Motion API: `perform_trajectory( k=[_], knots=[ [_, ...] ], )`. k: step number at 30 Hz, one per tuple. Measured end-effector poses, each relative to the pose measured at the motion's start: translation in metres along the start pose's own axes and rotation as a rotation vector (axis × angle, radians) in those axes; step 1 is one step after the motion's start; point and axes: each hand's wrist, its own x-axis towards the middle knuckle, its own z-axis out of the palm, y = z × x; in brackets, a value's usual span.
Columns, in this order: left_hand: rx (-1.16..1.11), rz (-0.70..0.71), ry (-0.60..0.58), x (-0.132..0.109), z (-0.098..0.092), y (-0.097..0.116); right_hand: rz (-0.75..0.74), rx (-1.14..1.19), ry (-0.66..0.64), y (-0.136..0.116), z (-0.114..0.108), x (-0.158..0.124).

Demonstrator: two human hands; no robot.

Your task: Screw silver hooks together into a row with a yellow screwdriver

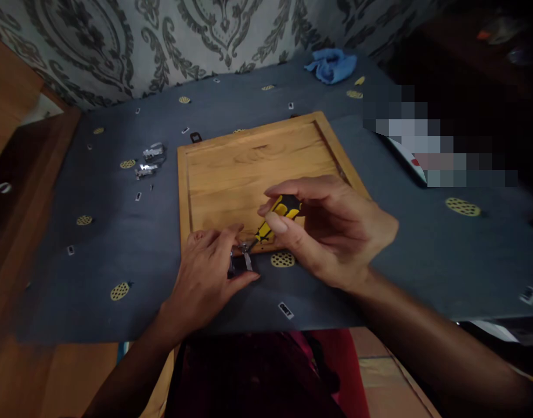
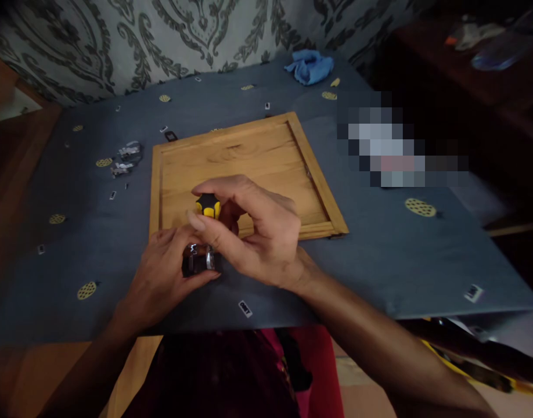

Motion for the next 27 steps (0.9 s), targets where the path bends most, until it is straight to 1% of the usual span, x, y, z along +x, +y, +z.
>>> perform_trajectory(
  k=[3, 9, 15, 19, 24, 26, 27],
  knots=[
    [0.006, 0.02, 0.005, 0.0, -0.001, 0.0, -0.034, -0.007, -0.024, 0.001, 0.0, 0.001],
    [0.033, 0.054, 0.029, 0.0, 0.001, -0.001, -0.05, 0.016, -0.135, 0.0, -0.004, 0.005],
    [0.059, 0.085, 0.082, 0.0, 0.004, -0.003, -0.172, -0.002, -0.157, 0.002, -0.002, 0.003],
    [0.052, 0.083, 0.095, 0.0, 0.003, -0.002, -0.128, 0.021, -0.191, 0.001, -0.003, 0.005],
    [0.041, 0.052, 0.065, 0.001, 0.001, -0.001, -0.039, 0.174, -0.378, 0.0, -0.011, 0.017],
    [0.044, 0.05, 0.068, 0.001, 0.001, -0.001, -0.03, 0.219, -0.419, 0.001, -0.012, 0.019],
    [0.046, 0.054, 0.073, 0.0, 0.001, -0.002, -0.035, 0.237, -0.416, 0.001, -0.012, 0.019]
  ],
)
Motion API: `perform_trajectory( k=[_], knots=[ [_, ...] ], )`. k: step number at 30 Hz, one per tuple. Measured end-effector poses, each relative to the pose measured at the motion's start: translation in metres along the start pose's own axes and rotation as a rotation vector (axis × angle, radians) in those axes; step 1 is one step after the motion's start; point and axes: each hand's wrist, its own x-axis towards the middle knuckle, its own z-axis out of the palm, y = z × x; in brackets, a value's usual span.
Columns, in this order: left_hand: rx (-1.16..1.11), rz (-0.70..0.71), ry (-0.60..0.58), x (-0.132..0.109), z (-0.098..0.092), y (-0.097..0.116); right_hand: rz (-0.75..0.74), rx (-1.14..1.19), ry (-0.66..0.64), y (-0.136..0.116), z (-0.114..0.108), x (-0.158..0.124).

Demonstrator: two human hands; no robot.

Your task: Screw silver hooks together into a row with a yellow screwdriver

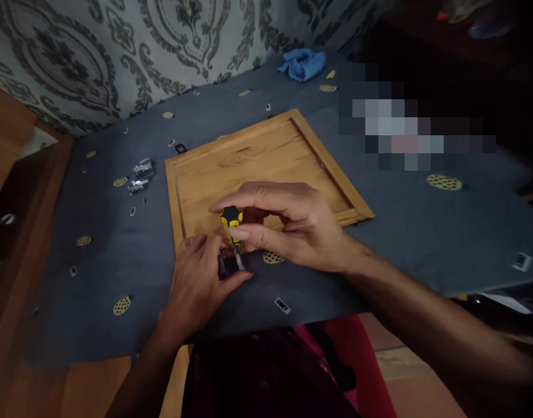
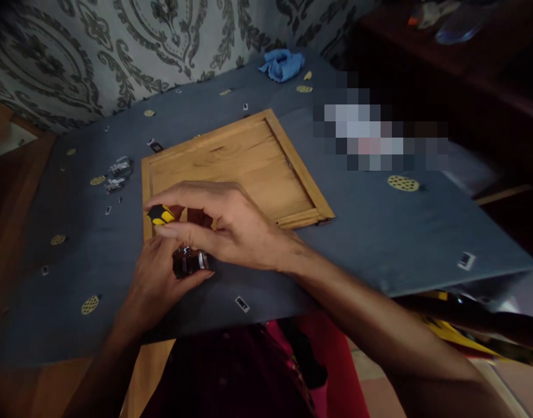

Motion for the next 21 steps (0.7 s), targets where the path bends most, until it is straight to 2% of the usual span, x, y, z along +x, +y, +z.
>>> perform_trajectory(
  k=[4, 11, 14, 16, 18, 21],
  knots=[
    [0.027, -0.001, 0.011, -0.002, 0.003, -0.003, -0.06, 0.002, 0.104, 0.004, 0.007, -0.002],
    [0.026, 0.014, 0.018, 0.001, 0.004, -0.005, -0.155, -0.149, 0.264, 0.001, 0.015, -0.007],
    [0.014, 0.012, 0.018, 0.001, 0.002, -0.003, -0.082, -0.093, 0.449, -0.005, 0.012, -0.006],
    [-0.002, 0.0, -0.002, 0.001, 0.0, -0.002, -0.013, -0.093, 0.528, -0.007, 0.01, -0.004],
    [-0.016, -0.008, -0.017, 0.001, -0.002, -0.001, 0.03, -0.117, 0.523, -0.006, 0.008, -0.003],
    [-0.01, -0.003, -0.019, 0.002, -0.002, -0.002, 0.032, -0.135, 0.41, -0.002, 0.008, -0.005]
  ],
)
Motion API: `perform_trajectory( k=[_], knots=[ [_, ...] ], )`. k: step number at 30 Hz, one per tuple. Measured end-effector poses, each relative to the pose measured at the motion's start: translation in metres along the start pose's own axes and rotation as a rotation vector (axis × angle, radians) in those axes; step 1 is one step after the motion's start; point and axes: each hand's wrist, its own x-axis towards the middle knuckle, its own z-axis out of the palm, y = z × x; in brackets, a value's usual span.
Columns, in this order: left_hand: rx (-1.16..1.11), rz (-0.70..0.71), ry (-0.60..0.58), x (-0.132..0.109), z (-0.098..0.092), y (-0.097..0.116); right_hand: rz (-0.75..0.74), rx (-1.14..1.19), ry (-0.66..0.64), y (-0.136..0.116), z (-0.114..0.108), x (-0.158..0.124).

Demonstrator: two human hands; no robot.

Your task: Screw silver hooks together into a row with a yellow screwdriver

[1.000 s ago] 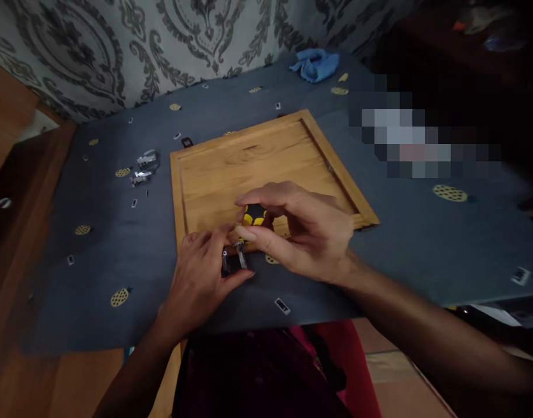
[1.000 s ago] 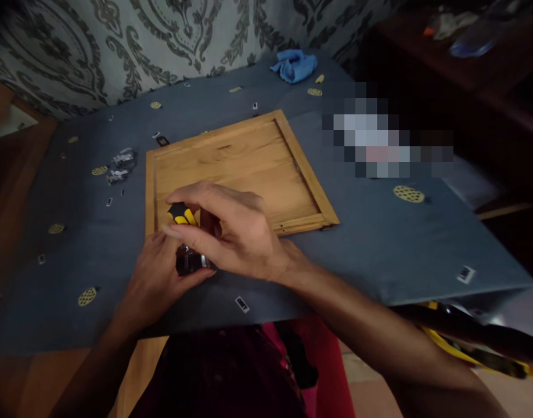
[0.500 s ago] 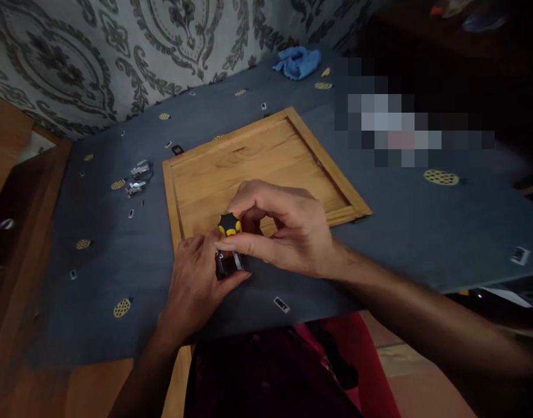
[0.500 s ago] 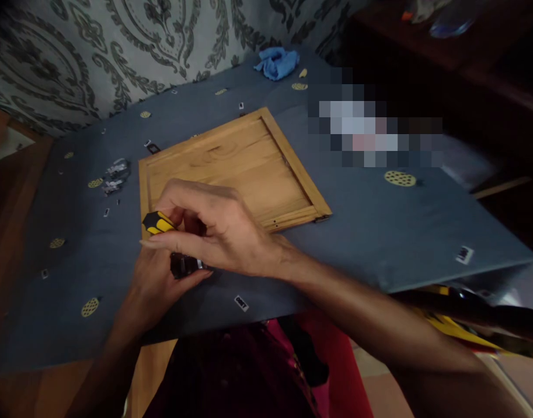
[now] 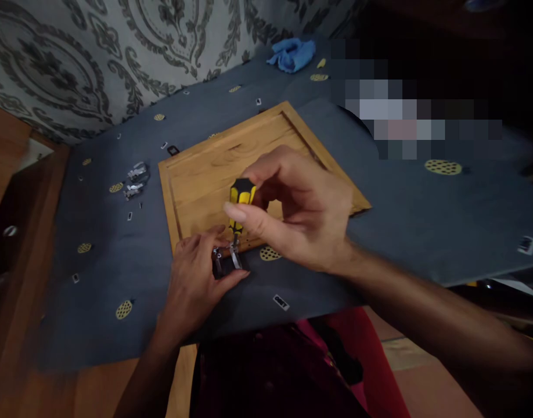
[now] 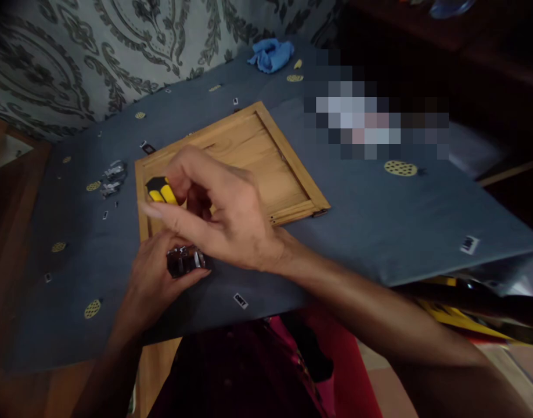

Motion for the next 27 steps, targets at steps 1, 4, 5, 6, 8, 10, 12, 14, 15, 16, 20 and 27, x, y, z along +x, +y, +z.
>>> perform_trajectory(
  k=[1, 4, 5, 6, 8, 10, 12, 14, 15, 16, 20, 27],
  knots=[
    [0.006, 0.008, 0.004, 0.0, 0.0, 0.0, -0.015, 0.002, -0.037, 0.001, 0.0, -0.001],
    [0.019, 0.027, 0.022, 0.0, 0.001, -0.002, -0.064, 0.0, -0.09, 0.004, 0.002, -0.003],
    [0.024, 0.03, 0.029, 0.0, 0.002, -0.002, -0.074, -0.001, -0.09, 0.005, 0.003, -0.004],
    [0.027, 0.03, 0.032, 0.0, 0.002, -0.002, -0.08, -0.002, -0.086, 0.005, 0.003, -0.004],
    [0.032, 0.025, 0.028, 0.0, 0.002, -0.001, -0.085, 0.011, -0.082, 0.006, 0.004, -0.004],
    [0.033, 0.02, 0.022, 0.0, 0.002, -0.001, -0.087, 0.02, -0.086, 0.007, 0.005, -0.004],
    [0.033, 0.016, 0.021, 0.0, 0.002, 0.0, -0.093, 0.023, -0.097, 0.008, 0.005, -0.004],
    [0.029, 0.008, 0.024, 0.0, 0.002, -0.001, -0.097, 0.015, -0.11, 0.009, 0.006, -0.005],
    [0.028, 0.003, 0.021, 0.0, 0.002, -0.001, -0.098, 0.015, -0.113, 0.01, 0.007, -0.005],
    [0.027, -0.001, 0.017, 0.0, 0.003, -0.001, -0.097, 0.018, -0.12, 0.01, 0.007, -0.005],
    [0.024, -0.008, 0.009, -0.001, 0.003, -0.001, -0.115, 0.055, -0.163, 0.009, 0.006, -0.003],
    [0.016, -0.011, 0.02, 0.0, 0.003, -0.001, -0.061, 0.127, -0.475, 0.002, -0.008, 0.008]
  ],
)
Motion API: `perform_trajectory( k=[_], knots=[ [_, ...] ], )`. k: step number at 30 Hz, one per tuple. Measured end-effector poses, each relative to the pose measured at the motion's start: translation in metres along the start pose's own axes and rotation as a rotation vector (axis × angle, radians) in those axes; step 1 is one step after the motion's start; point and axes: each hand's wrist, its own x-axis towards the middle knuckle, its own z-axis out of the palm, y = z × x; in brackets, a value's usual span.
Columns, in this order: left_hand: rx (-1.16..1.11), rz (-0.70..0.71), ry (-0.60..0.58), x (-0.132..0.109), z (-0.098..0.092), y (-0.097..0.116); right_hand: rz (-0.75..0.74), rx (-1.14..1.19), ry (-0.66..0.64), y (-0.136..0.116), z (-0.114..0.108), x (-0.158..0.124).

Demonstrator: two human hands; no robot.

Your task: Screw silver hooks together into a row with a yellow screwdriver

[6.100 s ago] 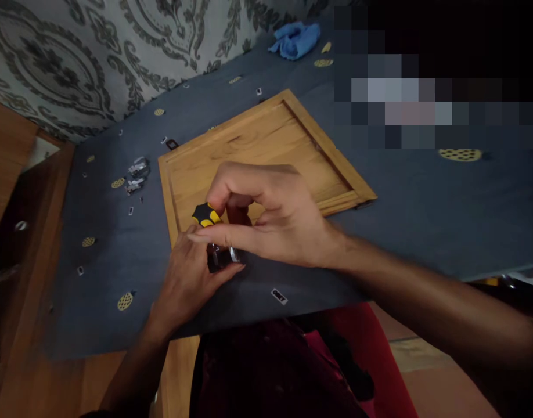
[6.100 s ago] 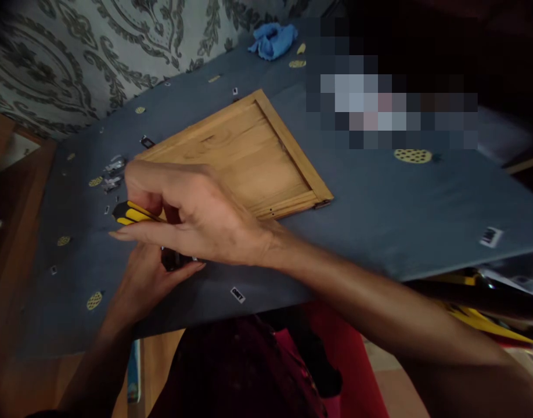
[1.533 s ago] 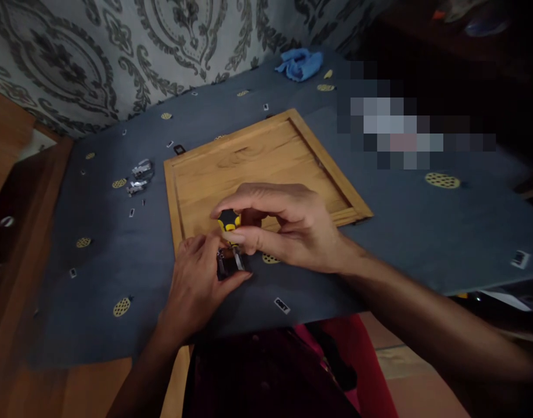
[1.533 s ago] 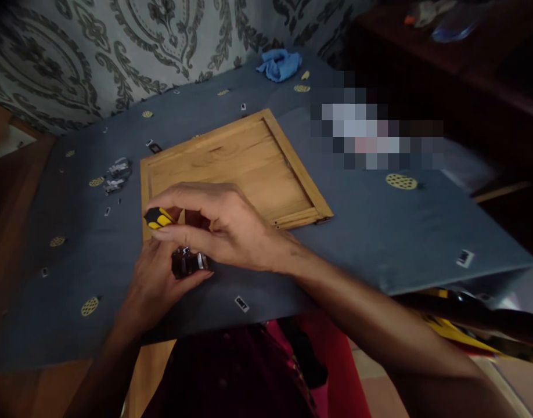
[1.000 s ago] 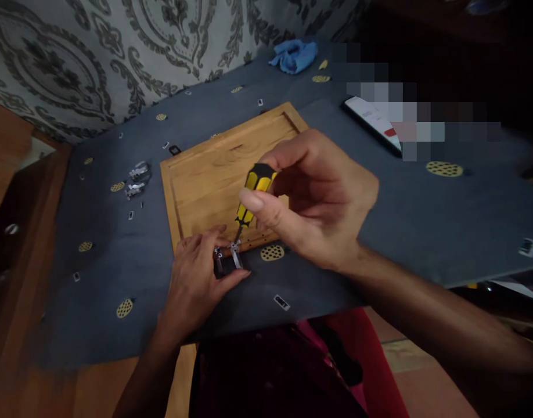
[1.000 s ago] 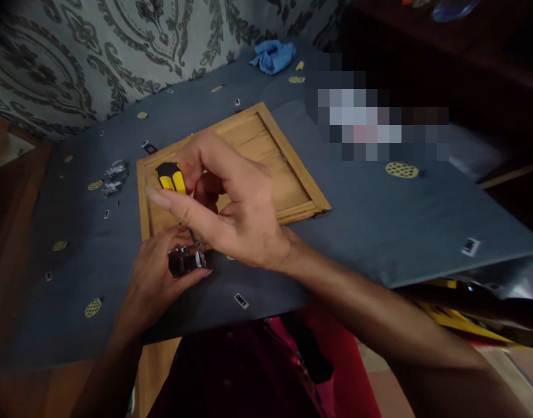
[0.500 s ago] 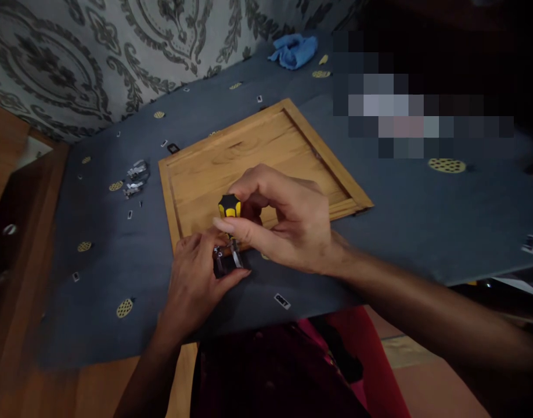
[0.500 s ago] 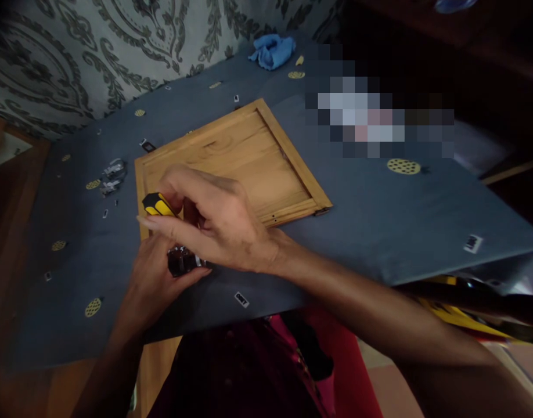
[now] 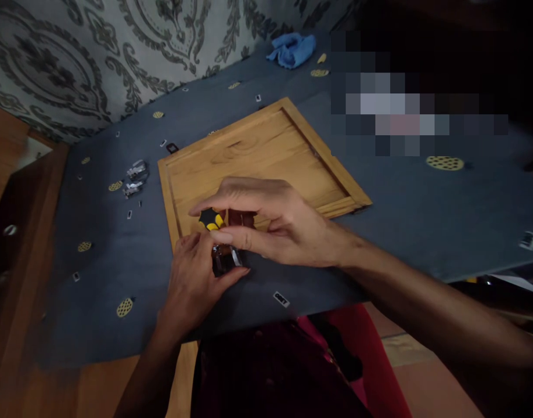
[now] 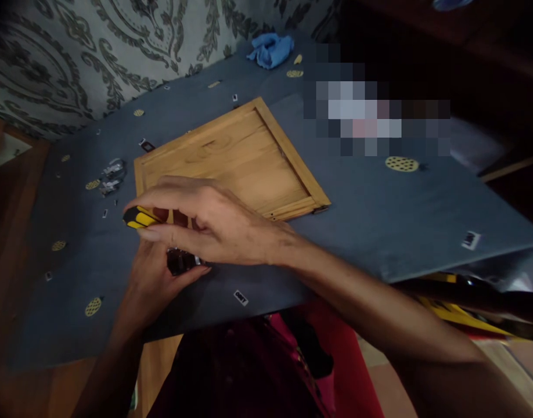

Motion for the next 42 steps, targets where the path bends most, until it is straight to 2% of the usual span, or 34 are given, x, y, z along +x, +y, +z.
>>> perform_trajectory(
  k=[5, 9, 13, 15, 18, 20, 26, 29, 34, 42],
  knots=[
    [0.022, -0.029, -0.02, 0.0, 0.001, 0.0, 0.043, 0.071, -0.013, 0.0, 0.0, 0.0],
    [0.042, -0.028, 0.0, 0.001, 0.002, -0.001, 0.003, -0.002, 0.128, 0.005, 0.009, -0.003],
    [0.02, -0.025, -0.004, 0.001, 0.002, -0.002, -0.054, -0.071, 0.184, 0.008, 0.016, -0.006],
    [0.005, -0.007, -0.002, 0.001, 0.001, -0.002, -0.069, -0.059, 0.261, 0.005, 0.017, -0.006],
    [0.007, -0.005, -0.007, 0.001, -0.001, 0.0, -0.017, 0.006, 0.395, -0.001, 0.014, -0.004],
    [0.006, -0.005, -0.022, 0.001, -0.002, 0.001, 0.033, 0.019, 0.42, -0.004, 0.011, -0.003],
    [0.006, 0.013, 0.009, 0.001, -0.002, 0.002, 0.037, -0.089, 0.324, 0.001, 0.012, -0.005],
    [0.005, 0.022, 0.015, 0.001, -0.002, 0.001, 0.013, -0.126, 0.319, 0.004, 0.014, -0.006],
    [0.008, 0.039, 0.018, 0.001, -0.001, 0.0, 0.028, -0.118, 0.284, 0.005, 0.015, -0.005],
    [0.004, 0.005, 0.006, 0.001, 0.0, -0.001, -0.039, -0.116, 0.232, 0.007, 0.013, -0.005]
  ],
)
